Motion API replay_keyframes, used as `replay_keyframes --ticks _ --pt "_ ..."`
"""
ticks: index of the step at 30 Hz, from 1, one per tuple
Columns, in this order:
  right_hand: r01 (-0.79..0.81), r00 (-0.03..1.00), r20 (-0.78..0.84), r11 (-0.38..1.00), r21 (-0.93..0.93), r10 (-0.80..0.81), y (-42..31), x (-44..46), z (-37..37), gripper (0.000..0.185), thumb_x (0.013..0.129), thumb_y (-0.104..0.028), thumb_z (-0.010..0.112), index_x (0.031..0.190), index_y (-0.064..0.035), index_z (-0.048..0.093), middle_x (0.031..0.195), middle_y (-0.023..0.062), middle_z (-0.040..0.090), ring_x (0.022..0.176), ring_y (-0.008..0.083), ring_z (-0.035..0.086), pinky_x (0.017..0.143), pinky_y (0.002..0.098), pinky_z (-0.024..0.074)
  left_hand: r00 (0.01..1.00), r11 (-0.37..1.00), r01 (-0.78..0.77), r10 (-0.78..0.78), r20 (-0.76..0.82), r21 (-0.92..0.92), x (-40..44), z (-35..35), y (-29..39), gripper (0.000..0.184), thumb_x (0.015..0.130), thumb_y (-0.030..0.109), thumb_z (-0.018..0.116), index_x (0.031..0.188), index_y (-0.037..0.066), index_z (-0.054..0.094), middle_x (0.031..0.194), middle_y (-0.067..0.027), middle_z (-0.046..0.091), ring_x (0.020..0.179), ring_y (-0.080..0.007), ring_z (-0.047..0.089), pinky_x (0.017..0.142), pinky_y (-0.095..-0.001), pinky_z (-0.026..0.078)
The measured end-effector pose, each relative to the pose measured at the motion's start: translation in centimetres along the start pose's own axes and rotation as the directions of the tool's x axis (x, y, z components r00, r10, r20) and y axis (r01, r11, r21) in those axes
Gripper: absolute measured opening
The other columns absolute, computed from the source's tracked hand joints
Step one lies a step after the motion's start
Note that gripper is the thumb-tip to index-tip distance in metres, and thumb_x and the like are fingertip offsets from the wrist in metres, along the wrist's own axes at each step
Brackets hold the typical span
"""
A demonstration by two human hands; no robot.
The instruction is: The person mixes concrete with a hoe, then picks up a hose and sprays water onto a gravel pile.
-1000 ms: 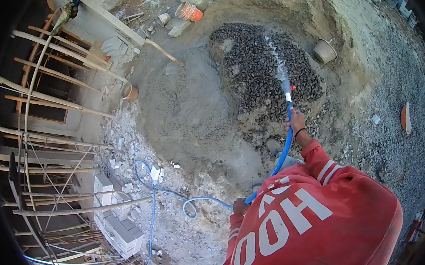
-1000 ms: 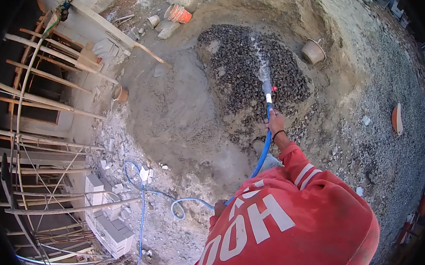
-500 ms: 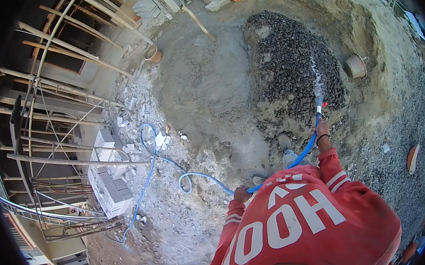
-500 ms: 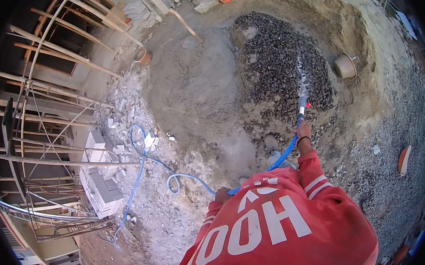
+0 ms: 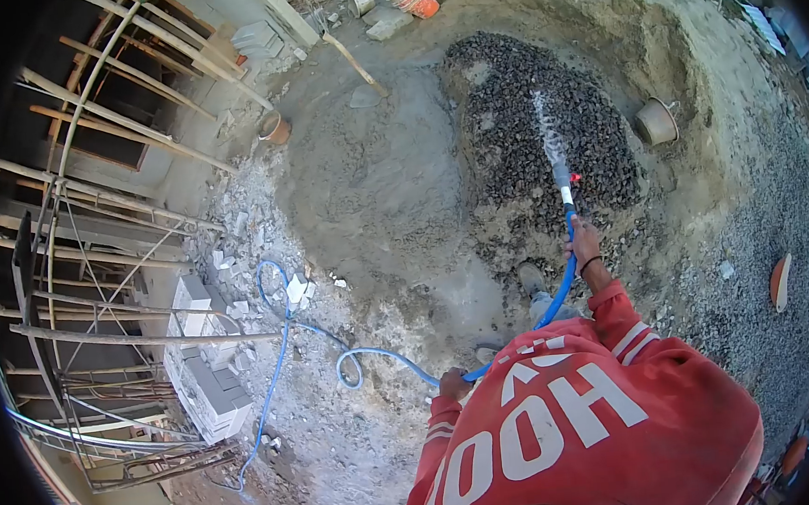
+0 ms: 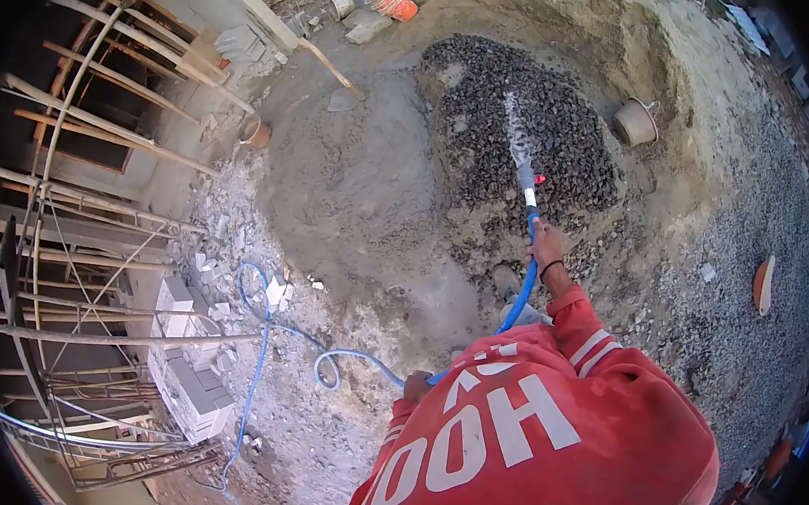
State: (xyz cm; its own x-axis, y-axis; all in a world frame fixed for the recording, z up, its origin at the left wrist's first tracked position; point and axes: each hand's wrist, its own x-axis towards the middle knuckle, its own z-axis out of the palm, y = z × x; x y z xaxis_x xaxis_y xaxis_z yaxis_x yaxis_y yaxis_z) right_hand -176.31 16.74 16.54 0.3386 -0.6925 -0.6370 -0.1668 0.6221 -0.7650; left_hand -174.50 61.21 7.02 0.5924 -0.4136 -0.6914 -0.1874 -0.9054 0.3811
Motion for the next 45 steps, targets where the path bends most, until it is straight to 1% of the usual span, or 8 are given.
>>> replay_keyframes --ticks 5,8,10,17,29,40,42,45 --pt "0.006 0.999 0.053 1.0 -0.014 -0.005 -1.0 -1.2 1.8 0.029 0.095 -0.035 0.049 0.108 -0.0095 0.047 0.061 0.0011 0.048 0.041 0.0097 0.044 0.033 0.0266 0.0395 0.997 0.999 -0.039 0.04 -0.069 0.01 -0.1 0.7 -0.9 0.042 0.062 0.039 0.074 0.091 0.008 0.072 0.088 -0.0209 0.067 0.086 -0.035 0.065 0.078 -0.0397 0.051" --pt "0.007 0.999 0.049 1.0 -0.013 -0.006 -0.7 -1.2 2.1 0.027 0.095 -0.034 0.049 0.105 -0.0093 0.047 0.06 0.0013 0.048 0.041 0.0098 0.044 0.033 0.0268 0.0395 0.998 1.0 0.007 -0.008 -0.056 -0.024 -0.4 0.4 -0.7 0.043 0.063 0.037 0.074 0.091 0.005 0.072 0.088 -0.0216 0.067 0.086 -0.0353 0.065 0.078 -0.0403 0.051" --pt "-0.009 0.998 0.054 0.999 -0.046 0.011 0.2 -0.2 1.8 0.024 0.094 -0.038 0.05 0.094 -0.0139 0.045 0.06 -0.0002 0.046 0.041 0.0089 0.042 0.034 0.0253 0.0368 0.998 1.0 0.009 -0.011 -0.062 -0.029 -0.6 0.3 -0.6 0.042 0.063 0.037 0.074 0.091 0.004 0.071 0.088 -0.0219 0.067 0.086 -0.0355 0.065 0.078 -0.0405 0.051" --pt "0.0 1.0 0.028 1.0 -0.023 0.001 1.5 0.5 1.3 0.026 0.094 -0.037 0.049 0.092 -0.0117 0.044 0.06 0.001 0.046 0.04 0.0101 0.042 0.033 0.0259 0.0366 0.995 0.998 -0.015 0.009 -0.096 -0.062 -1.7 -0.2 -0.2 0.044 0.064 0.037 0.076 0.09 0.003 0.07 0.087 -0.0217 0.067 0.086 -0.0355 0.065 0.078 -0.0412 0.051" --pt "0.023 1.0 0.011 0.996 -0.082 -0.022 1.3 0.3 1.3 0.026 0.095 -0.037 0.047 0.096 -0.011 0.044 0.059 0.0007 0.046 0.039 0.0095 0.042 0.033 0.0249 0.037 0.999 0.995 0.047 -0.047 0.007 -0.09 -1.7 -1.2 0.7 0.05 0.061 0.04 0.077 0.092 0.002 0.069 0.088 -0.0211 0.067 0.087 -0.0347 0.065 0.08 -0.0406 0.051" --pt "0.064 0.998 -0.013 0.997 0.032 -0.063 0.7 -0.2 0.6 0.024 0.096 -0.032 0.045 0.092 -0.0082 0.047 0.058 0.0023 0.046 0.038 0.0111 0.045 0.03 0.0264 0.0397 0.999 0.998 -0.03 0.028 -0.047 -0.048 -1.3 0.0 0.0 0.044 0.069 0.041 0.074 0.09 0.003 0.067 0.086 -0.0212 0.067 0.085 -0.0376 0.064 0.078 -0.0441 0.05" --pt "0.077 0.996 -0.041 0.997 -0.024 -0.078 0.6 -0.2 0.5 0.025 0.096 -0.031 0.044 0.095 -0.0066 0.047 0.058 0.003 0.046 0.038 0.012 0.045 0.031 0.0273 0.0396 0.999 0.998 -0.046 0.045 -0.026 -0.032 -1.2 0.1 0.1 0.042 0.069 0.041 0.073 0.089 0.003 0.067 0.085 -0.0208 0.067 0.084 -0.0378 0.064 0.078 -0.0445 0.05" --pt "-0.055 0.996 -0.07 0.997 0.056 0.059 1.8 1.6 -0.7 0.027 0.095 -0.037 0.045 0.103 -0.0116 0.046 0.062 0.001 0.045 0.042 0.0105 0.041 0.034 0.0264 0.0368 0.992 0.989 -0.101 0.091 -0.088 -0.11 -0.4 1.2 -1.4 0.04 0.071 0.04 0.072 0.087 0.004 0.067 0.085 -0.0204 0.067 0.084 -0.0381 0.063 0.076 -0.0451 0.05"
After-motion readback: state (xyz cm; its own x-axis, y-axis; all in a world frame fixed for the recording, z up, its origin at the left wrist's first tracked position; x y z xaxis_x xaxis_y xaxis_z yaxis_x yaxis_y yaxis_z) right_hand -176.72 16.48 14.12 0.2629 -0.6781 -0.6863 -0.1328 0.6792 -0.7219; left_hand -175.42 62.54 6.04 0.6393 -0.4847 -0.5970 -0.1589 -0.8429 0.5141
